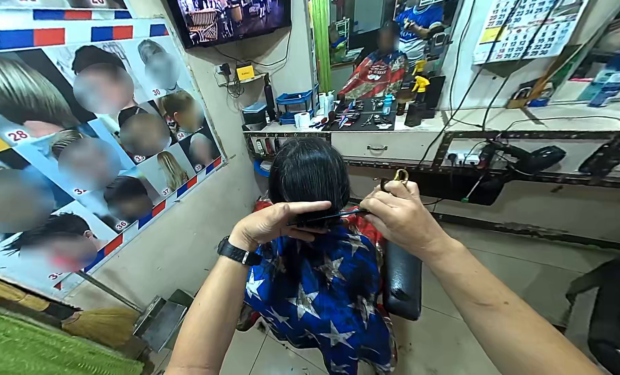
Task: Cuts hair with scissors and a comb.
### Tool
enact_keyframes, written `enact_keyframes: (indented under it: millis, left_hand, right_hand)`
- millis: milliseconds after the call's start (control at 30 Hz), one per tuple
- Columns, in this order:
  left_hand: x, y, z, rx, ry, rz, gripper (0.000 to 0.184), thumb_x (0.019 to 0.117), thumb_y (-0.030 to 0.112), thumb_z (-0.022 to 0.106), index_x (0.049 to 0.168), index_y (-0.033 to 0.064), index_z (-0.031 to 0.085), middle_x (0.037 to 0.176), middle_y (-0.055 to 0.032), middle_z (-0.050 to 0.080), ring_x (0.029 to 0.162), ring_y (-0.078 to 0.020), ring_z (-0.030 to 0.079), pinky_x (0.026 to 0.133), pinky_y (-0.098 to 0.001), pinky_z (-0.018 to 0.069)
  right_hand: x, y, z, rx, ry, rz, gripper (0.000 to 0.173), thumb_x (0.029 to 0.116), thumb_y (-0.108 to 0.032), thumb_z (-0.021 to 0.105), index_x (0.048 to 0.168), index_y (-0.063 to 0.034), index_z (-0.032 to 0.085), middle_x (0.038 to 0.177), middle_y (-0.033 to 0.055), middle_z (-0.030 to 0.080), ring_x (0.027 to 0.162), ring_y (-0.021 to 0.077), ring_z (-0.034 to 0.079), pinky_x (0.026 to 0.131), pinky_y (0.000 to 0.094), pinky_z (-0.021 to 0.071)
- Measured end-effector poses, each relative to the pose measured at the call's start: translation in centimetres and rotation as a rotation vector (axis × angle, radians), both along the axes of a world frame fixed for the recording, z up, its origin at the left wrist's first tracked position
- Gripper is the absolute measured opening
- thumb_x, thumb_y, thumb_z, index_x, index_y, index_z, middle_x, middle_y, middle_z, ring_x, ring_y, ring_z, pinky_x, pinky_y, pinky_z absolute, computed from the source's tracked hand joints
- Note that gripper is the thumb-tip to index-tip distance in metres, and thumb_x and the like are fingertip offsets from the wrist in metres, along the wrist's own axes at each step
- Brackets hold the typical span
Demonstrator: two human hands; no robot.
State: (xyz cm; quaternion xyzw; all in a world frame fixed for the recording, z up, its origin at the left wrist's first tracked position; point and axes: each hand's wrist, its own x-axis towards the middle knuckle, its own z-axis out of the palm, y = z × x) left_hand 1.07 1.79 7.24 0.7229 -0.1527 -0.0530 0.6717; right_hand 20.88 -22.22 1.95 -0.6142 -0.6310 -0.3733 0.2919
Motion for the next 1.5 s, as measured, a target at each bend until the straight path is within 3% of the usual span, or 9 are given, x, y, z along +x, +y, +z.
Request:
enact_keyframes:
  millis: [300, 767, 933, 1033, 1100, 1233, 1300, 1400, 1500]
  left_hand:
    - [1.0, -1.4, -0.8, 0.063, -0.031, 0.03, 0.088, 0.0952, 0.071, 0.047, 0.148, 0.0012, 0.053, 0.155, -0.0169, 0.049, 0.139, -0.0311, 0.051, 0.112, -0.0475, 0.0464]
    - [1.2, -1.9, -0.8, -0.036, -0.006, -0.019, 0.081, 0.0989, 0.066, 0.047, 0.144, -0.0007, 0.057, 0.147, -0.0182, 0.056, 0.137, -0.0279, 0.053, 0.117, -0.0429, 0.0403]
    - [0.3, -2.9, -0.6, 0.013, -0.097, 0.023, 0.09, 0.0862, 0.08, 0.053, 0.139, 0.0075, 0.063, 0.144, -0.0128, 0.059, 0.135, -0.0262, 0.055, 0.114, -0.0443, 0.0444]
    - [0.9, -3.0, -1.1, 0.016, -0.087, 0.064, 0.089, 0.0788, 0.08, 0.062, 0.136, 0.0112, 0.065, 0.141, -0.0107, 0.062, 0.131, -0.0258, 0.058, 0.111, -0.0432, 0.0475]
    - [0.9, -2.6, -1.3, 0.025, -0.101, 0.002, 0.086, 0.0891, 0.074, 0.055, 0.144, 0.0081, 0.058, 0.147, -0.0125, 0.058, 0.135, -0.0267, 0.055, 0.114, -0.0428, 0.0442]
    - [0.4, -3.5, -0.8, -0.108, 0.041, 0.107, 0.054, 0.1044, 0.032, 0.033, 0.14, 0.0013, 0.059, 0.142, -0.0137, 0.062, 0.126, -0.0243, 0.061, 0.11, -0.0386, 0.0464]
    - [0.5, -3.1, -0.8, -0.115, 0.069, 0.103, 0.055, 0.1049, 0.027, 0.027, 0.141, 0.0013, 0.059, 0.143, -0.0132, 0.061, 0.128, -0.0242, 0.06, 0.111, -0.0391, 0.0454]
    - [0.5, -2.1, -1.1, -0.128, 0.085, 0.087, 0.053, 0.1047, 0.03, 0.032, 0.141, 0.0039, 0.061, 0.144, -0.0137, 0.06, 0.13, -0.0253, 0.059, 0.111, -0.0397, 0.0459]
    - [1.0, -1.6, -1.2, -0.178, 0.102, 0.068, 0.052, 0.1046, 0.03, 0.035, 0.14, 0.0035, 0.062, 0.145, -0.0156, 0.059, 0.132, -0.0275, 0.057, 0.112, -0.0404, 0.0454]
  right_hand:
    - [-0.3, 0.0, -0.2, -0.047, 0.012, -0.008, 0.013, 0.0976, -0.016, 0.061, 0.1, -0.0107, 0.073, 0.095, 0.0062, 0.071, 0.108, 0.0333, 0.061, 0.094, 0.0562, 0.0409]
    - [-3.1, -2.5, -2.7, -0.117, 0.102, -0.005, 0.018, 0.1011, -0.025, 0.058, 0.101, -0.0146, 0.073, 0.09, 0.0034, 0.07, 0.1, 0.0308, 0.065, 0.088, 0.0589, 0.0469]
    - [-8.6, -3.6, -2.3, 0.071, 0.799, 0.163, 0.026, 0.1011, -0.027, 0.062, 0.109, -0.0043, 0.072, 0.101, 0.0073, 0.071, 0.099, 0.0141, 0.067, 0.092, 0.0359, 0.0567]
    - [-11.7, -2.5, -0.9, -0.023, 0.953, 0.078, 0.03, 0.1025, -0.025, 0.058, 0.116, 0.0003, 0.069, 0.104, 0.0184, 0.071, 0.101, 0.0305, 0.069, 0.092, 0.051, 0.0553]
    - [-13.6, -1.2, -0.3, -0.196, 0.93, 0.054, 0.031, 0.105, -0.024, 0.055, 0.116, 0.0011, 0.068, 0.102, 0.0229, 0.069, 0.102, 0.0397, 0.068, 0.089, 0.0594, 0.0539]
    - [-14.8, -0.8, -0.5, -0.362, 0.945, 0.114, 0.04, 0.1062, -0.032, 0.053, 0.12, 0.0041, 0.063, 0.103, 0.0255, 0.068, 0.103, 0.0426, 0.066, 0.09, 0.0603, 0.0516]
    - [-13.7, -2.1, -1.7, -0.273, 1.101, 0.226, 0.036, 0.1063, -0.025, 0.053, 0.123, 0.004, 0.064, 0.104, 0.0217, 0.071, 0.098, 0.0331, 0.07, 0.088, 0.0522, 0.0551]
    - [-11.1, -5.5, -3.6, 0.007, 1.64, 0.569, 0.029, 0.1034, -0.01, 0.039, 0.124, -0.0006, 0.058, 0.112, 0.0115, 0.069, 0.098, 0.0204, 0.068, 0.081, 0.0407, 0.0591]
    - [-9.0, -8.5, -5.9, 0.436, 1.861, 0.756, 0.035, 0.0929, 0.004, 0.046, 0.124, -0.0022, 0.062, 0.12, 0.0092, 0.067, 0.106, 0.0197, 0.067, 0.091, 0.0387, 0.0569]
